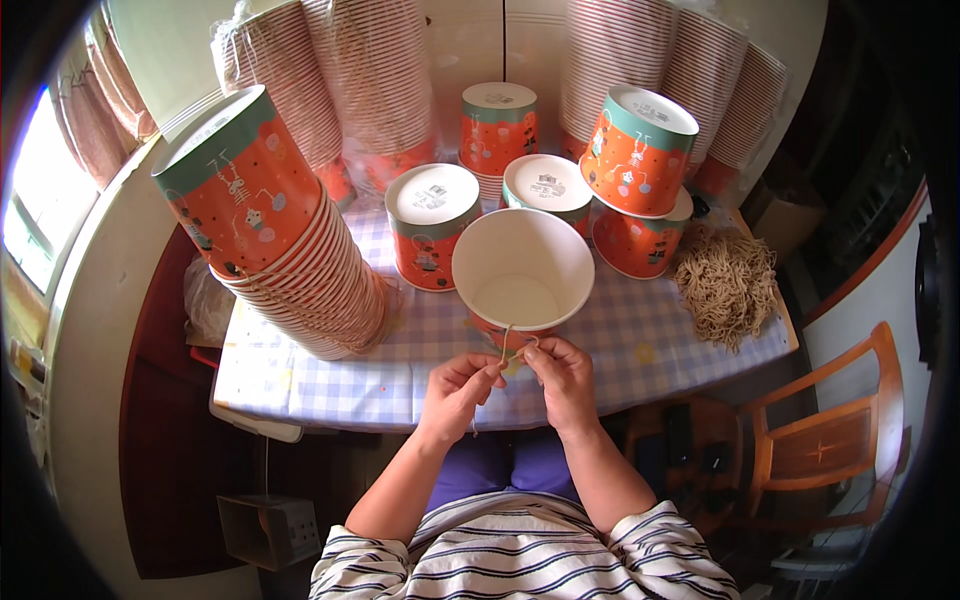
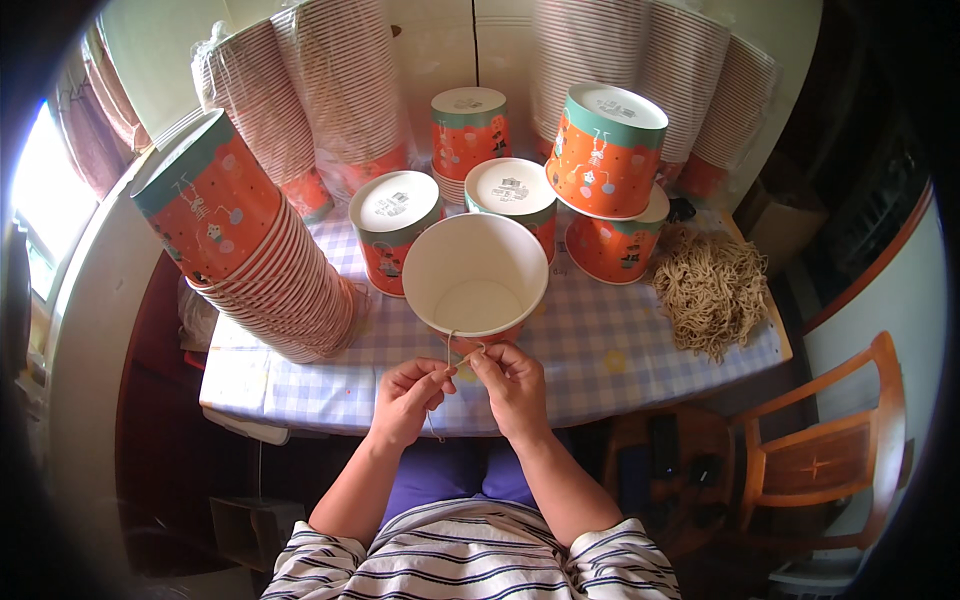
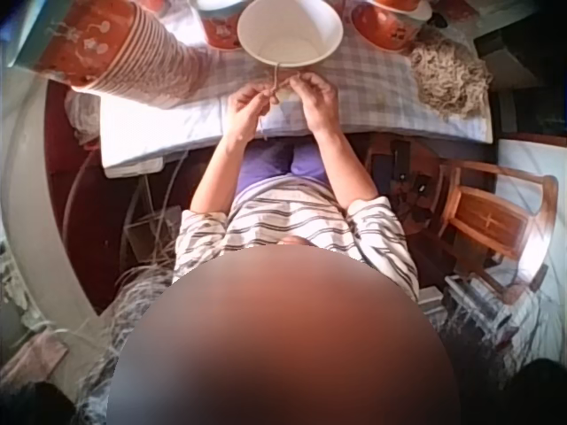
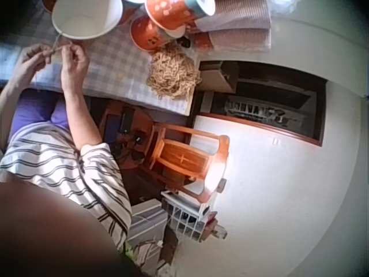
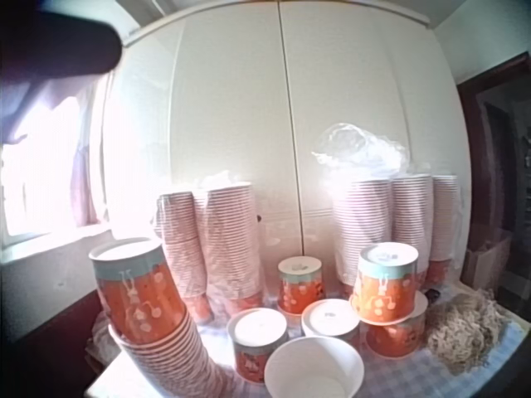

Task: Preparing and organizing paper buckets by securing them with rubber bands.

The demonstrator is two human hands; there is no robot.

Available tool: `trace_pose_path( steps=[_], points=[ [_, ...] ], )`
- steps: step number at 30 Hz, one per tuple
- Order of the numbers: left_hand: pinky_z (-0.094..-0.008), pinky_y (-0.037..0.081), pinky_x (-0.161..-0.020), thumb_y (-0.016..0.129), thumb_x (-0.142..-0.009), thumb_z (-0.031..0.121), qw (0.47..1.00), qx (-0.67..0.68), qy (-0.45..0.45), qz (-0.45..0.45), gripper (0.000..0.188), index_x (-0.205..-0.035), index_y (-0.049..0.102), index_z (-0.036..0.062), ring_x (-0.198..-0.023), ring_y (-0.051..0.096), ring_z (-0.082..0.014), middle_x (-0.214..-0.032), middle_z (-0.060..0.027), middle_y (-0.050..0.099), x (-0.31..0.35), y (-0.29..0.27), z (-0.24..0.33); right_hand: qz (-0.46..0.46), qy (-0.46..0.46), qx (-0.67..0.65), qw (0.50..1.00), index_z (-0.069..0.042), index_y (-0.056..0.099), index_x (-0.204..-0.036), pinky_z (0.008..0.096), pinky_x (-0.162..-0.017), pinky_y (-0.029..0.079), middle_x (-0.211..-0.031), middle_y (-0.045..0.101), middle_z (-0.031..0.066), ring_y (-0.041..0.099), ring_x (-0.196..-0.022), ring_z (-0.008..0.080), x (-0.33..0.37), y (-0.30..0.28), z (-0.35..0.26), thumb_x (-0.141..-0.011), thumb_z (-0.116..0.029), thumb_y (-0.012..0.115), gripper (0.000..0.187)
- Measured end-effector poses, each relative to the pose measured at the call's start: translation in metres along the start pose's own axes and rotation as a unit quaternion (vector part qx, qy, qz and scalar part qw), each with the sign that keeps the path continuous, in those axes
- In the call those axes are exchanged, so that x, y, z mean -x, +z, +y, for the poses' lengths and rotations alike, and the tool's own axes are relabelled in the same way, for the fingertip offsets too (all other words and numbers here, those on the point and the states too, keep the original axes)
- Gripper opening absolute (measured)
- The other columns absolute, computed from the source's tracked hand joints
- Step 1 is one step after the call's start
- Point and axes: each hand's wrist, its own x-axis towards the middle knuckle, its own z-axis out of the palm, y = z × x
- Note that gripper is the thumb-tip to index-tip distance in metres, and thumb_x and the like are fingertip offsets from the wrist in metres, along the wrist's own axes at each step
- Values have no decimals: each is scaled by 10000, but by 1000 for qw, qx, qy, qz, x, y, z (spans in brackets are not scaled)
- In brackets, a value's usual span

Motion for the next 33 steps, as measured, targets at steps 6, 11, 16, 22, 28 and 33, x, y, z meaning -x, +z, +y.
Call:
trace_pose_path(
  steps=[6, 11, 16, 22, 28, 33],
  points=[
    [-173, 331, -527, 599, -910, 139, 1000, -22, 9, 7, 150, -934, 645, -2, -597, 422, -13, -751, 4, 605, 0, -1, -3, 1, -1, 9, 1000, 6, 647, -866, 186, -649, 402, -786, 636, -2, 519, -706, 34, 0, 0, 2, -891, -112, 626, 123],
    [-172, 354, -554, 601, -907, 127, 998, -49, 42, 22, 145, -905, 639, -12, -627, 448, -20, -746, 13, 595, 2, 4, -1, 20, -41, 25, 999, -25, 648, -843, 179, -570, 354, -772, 619, -25, 450, -637, 12, -2, 3, 10, -898, -106, 613, 104],
    [-181, 376, -582, 608, -902, 111, 998, -48, 43, 9, 133, -892, 636, -19, -652, 466, -28, -743, 26, 579, 5, 4, 0, 49, -88, 79, 992, -9, 638, -865, 191, -650, 407, -805, 616, -10, 496, -718, 34, -1, 5, 18, -907, -97, 603, 104],
    [-172, 364, -549, 626, -904, 140, 997, -55, 1, 48, 160, -946, 656, -12, -603, 474, -31, -737, 0, 618, 13, 5, -8, 31, -51, 89, 994, -29, 646, -948, 165, -611, 381, -796, 598, -38, 471, -683, 5, 1, -2, 21, -905, -105, 614, 93],
    [-168, 370, -536, 609, -918, 141, 994, -90, 12, 61, 169, -953, 653, -19, -611, 477, -18, -734, 1, 626, 20, 2, -17, -82, 50, 66, 993, -29, 654, -936, 160, -603, 396, -789, 594, -39, 495, -690, 9, 10, -8, 25, -885, -106, 642, 93],
    [-216, 446, -577, 625, -896, 110, 983, -162, 56, 61, 165, -913, 640, -54, -639, 522, -44, -718, -22, 628, 24, 2, -22, -83, -17, 88, 992, -11, 644, -933, 180, -659, 445, -789, 605, -12, 558, -746, 42, 11, 3, 28, -882, -81, 641, 87]
  ],
)
